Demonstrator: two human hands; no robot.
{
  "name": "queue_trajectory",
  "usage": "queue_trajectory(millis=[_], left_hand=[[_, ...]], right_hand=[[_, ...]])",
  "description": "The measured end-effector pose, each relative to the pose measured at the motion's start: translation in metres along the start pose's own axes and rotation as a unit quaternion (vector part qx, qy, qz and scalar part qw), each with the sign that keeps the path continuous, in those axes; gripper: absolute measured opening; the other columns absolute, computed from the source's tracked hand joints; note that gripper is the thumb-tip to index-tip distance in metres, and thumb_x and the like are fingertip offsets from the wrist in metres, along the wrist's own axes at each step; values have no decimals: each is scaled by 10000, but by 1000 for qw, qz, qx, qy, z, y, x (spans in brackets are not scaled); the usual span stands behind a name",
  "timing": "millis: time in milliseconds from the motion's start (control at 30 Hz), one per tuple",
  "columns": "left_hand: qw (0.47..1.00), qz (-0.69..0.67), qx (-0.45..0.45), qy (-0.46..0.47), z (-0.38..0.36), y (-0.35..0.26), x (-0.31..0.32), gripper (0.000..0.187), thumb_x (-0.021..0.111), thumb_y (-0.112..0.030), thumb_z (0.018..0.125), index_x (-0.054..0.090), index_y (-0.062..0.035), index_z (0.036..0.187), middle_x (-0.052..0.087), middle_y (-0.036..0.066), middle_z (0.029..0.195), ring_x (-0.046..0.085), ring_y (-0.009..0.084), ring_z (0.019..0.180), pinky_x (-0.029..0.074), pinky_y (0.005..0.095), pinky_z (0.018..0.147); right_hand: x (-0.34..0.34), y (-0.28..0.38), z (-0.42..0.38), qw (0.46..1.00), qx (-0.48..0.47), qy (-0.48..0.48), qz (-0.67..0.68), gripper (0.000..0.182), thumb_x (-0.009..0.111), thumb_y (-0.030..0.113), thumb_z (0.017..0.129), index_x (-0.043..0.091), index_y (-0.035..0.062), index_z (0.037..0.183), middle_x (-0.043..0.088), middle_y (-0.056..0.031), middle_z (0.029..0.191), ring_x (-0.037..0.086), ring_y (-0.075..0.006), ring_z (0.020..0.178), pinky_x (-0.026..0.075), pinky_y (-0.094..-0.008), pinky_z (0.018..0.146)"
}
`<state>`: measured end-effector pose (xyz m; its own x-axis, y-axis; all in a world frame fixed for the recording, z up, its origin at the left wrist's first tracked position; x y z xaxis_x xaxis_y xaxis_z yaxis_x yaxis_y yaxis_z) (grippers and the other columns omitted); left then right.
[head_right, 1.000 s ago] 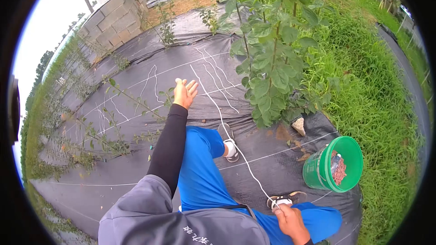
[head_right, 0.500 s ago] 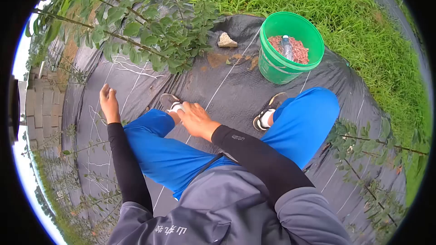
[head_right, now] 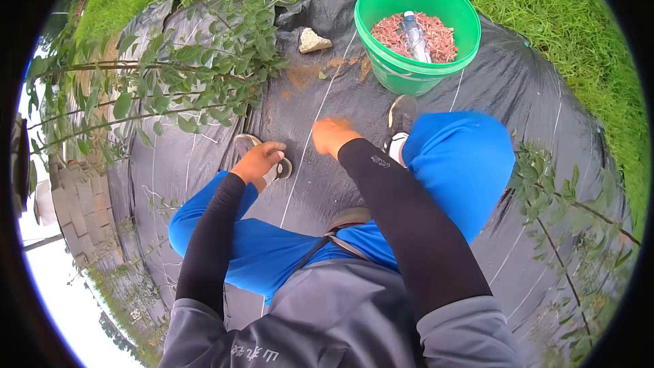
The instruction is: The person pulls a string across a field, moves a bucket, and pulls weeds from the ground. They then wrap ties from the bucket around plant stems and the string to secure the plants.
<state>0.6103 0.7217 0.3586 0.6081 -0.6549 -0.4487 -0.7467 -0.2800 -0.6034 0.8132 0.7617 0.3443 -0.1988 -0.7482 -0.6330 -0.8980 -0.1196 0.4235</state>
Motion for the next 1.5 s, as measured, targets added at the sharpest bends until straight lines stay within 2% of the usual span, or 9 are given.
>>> queue_trajectory(millis=[467, 733, 767, 833, 900, 967, 1167, 1333, 1500], left_hand=[[965, 239, -75, 82, 21, 170, -117, 223, 536, -82, 835, 586, -73, 1052, 634, 100, 935, 613, 237, 869, 471, 334, 775], [994, -80, -52, -54, 84, 218, -139, 179, 573, -72, 807, 601, -57, 983, 633, 40, 923, 580, 109, 826, 461, 266, 685], [998, 54, -18, -23, 92, 192, -126, 169, 565, -96, 819, 608, -64, 979, 627, 49, 965, 579, 114, 820, 452, 264, 659], [944, -296, 147, -15, 118, 187, -64, 309, 561, -268, 857, 562, -74, 1097, 605, 62, 1025, 557, 148, 918, 431, 280, 783], [983, -159, -62, 61, 122, 104, -63, 452, 521, -369, 895, 480, -93, 1250, 564, 90, 1122, 524, 215, 1075, 396, 322, 917], [972, -227, 11, 64, 140, 56, -68, 501, 482, -306, 935, 350, -41, 1339, 508, 131, 1217, 473, 201, 1159, 370, 313, 975], [898, -91, 223, -369, 134, -42, -120, 668, 609, -132, 821, 258, 33, 1365, 295, 226, 1386, 356, 341, 1261, 263, 426, 1051], [829, -53, 263, -490, 162, -87, -150, 732, 640, -111, 758, 257, 50, 1360, 352, 242, 1339, 346, 389, 1251, 227, 452, 1062], [874, -67, 349, -330, 175, -109, -132, 485, 645, -77, 711, 506, -67, 1176, 542, 106, 1089, 508, 286, 1067, 343, 478, 988]], right_hand=[[12, -13, 175, 973, -27, 19, 229, 259, 565, 201, 829, 623, 47, 1030, 622, -174, 1044, 573, -326, 1023, 458, -400, 855], [-11, 23, 243, 869, -84, -63, 483, 279, 459, 45, 851, 610, 0, 1081, 645, -123, 1044, 610, -189, 931, 464, -299, 831], [-18, 27, 247, 853, -71, -65, 512, 276, 448, 24, 844, 613, -4, 1064, 645, -114, 1025, 606, -172, 889, 469, -290, 805], [-25, 24, 253, 833, -25, -62, 548, 276, 450, -24, 800, 636, 0, 1002, 656, -117, 980, 612, -171, 886, 479, -288, 781], [-25, 12, 266, 840, 25, -61, 538, 282, 465, -53, 755, 653, 9, 956, 664, -128, 962, 622, -182, 919, 484, -295, 772], [-26, -4, 282, 844, 62, -112, 520, 266, 435, -47, 778, 633, 6, 947, 647, -113, 941, 603, -163, 842, 478, -278, 732], [-25, -69, 351, 878, -68, -319, 350, 180, 484, 41, 838, 601, 15, 971, 636, -91, 910, 601, -157, 817, 478, -278, 686], [-42, -47, 374, 851, -118, -25, 512, 198, 504, 57, 838, 605, 7, 1000, 643, -82, 915, 609, -178, 810, 480, -299, 681], [-57, -20, 387, 812, -93, 54, 573, 222, 524, 73, 838, 608, 0, 1029, 651, -72, 920, 618, -199, 803, 483, -320, 676]])
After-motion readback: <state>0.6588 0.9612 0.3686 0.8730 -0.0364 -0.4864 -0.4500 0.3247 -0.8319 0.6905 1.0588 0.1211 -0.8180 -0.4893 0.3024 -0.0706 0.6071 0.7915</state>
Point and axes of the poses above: each hand's wrist, its own z-axis towards the middle knuckle, its own x-axis out of the palm, y = z × x, the point moved 3 cm from there along z, towards the middle knuckle
